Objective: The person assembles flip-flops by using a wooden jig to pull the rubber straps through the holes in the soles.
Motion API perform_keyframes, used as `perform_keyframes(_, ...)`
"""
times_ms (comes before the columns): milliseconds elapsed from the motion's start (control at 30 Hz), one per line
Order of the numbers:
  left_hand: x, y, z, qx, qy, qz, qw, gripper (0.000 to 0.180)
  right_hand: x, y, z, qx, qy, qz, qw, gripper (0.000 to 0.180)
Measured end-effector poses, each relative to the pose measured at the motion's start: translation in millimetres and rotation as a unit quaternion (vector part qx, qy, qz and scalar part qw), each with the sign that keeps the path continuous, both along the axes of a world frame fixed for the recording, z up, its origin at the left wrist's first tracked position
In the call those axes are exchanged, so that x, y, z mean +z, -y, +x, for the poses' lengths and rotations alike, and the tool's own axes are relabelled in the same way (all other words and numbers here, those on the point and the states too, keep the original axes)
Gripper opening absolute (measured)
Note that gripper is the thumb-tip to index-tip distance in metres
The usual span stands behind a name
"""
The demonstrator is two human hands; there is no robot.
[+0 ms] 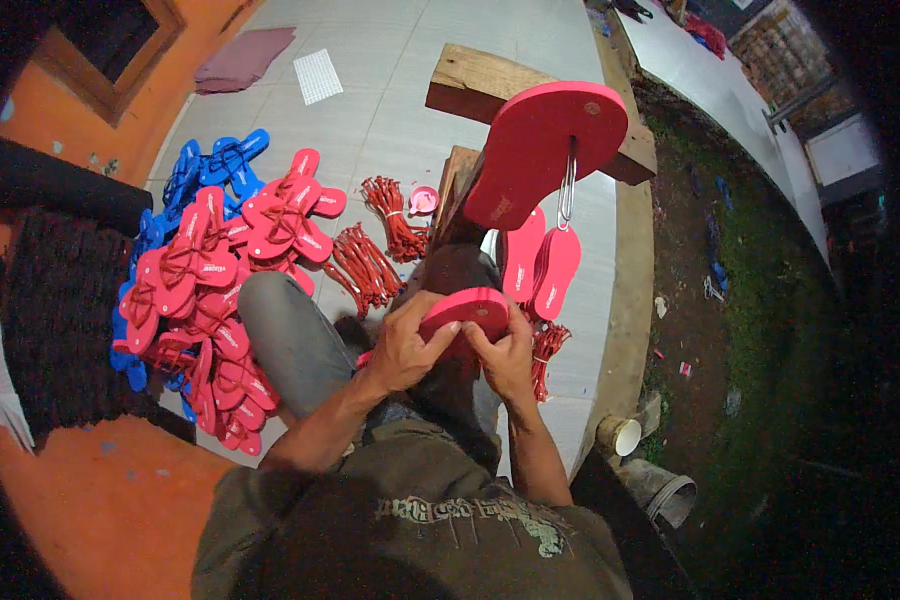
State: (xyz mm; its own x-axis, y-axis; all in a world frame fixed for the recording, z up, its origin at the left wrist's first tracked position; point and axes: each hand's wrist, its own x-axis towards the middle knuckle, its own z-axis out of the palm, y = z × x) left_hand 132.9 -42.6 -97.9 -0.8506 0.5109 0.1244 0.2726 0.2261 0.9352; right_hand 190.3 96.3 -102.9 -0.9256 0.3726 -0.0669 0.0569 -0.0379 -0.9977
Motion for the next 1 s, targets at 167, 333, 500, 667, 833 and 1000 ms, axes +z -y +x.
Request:
perform_keyframes(167, -9.7, 7.2, 11.1, -0.049, 0.021, -0.002, 0.999, 0.024, -9.5, -2.1, 18.7, 0.029, 0.051, -0.004, 0.998, 0.028)
perform_keyframes(333, -32.0, 7.7, 28.5, -0.037, 0.092, -0.022, 0.995, 0.027, -31.4, 8.1, 30.6, -0.047, 0.075, 0.144, 0.986, 0.035)
perform_keyframes(500, -50.3, 9.7, 30.1, -0.02, 0.106, -0.021, 0.994, 0.026, -57.3, 28.7, 40.2, -0.171, 0.044, 0.167, 0.97, 0.052)
perform_keyframes(667, -50.9, -7.9, 29.8, 0.039, 0.1, -0.034, 0.994, 0.026, -24.2, 17.9, 40.9, -0.075, 0.078, 0.361, 0.926, 0.022)
perform_keyframes(833, -41.6, -13.1, 21.0, 0.056, 0.065, 0.024, 0.996, 0.027, -9.7, 25.2, 41.7, -0.046, 0.146, 0.239, 0.959, 0.026)
perform_keyframes(1000, -45.6, -14.0, 24.7, 0.06, 0.008, 0.055, 0.997, 0.03, -18.4, 30.9, 47.6, -0.065, 0.108, 0.157, 0.98, 0.027)
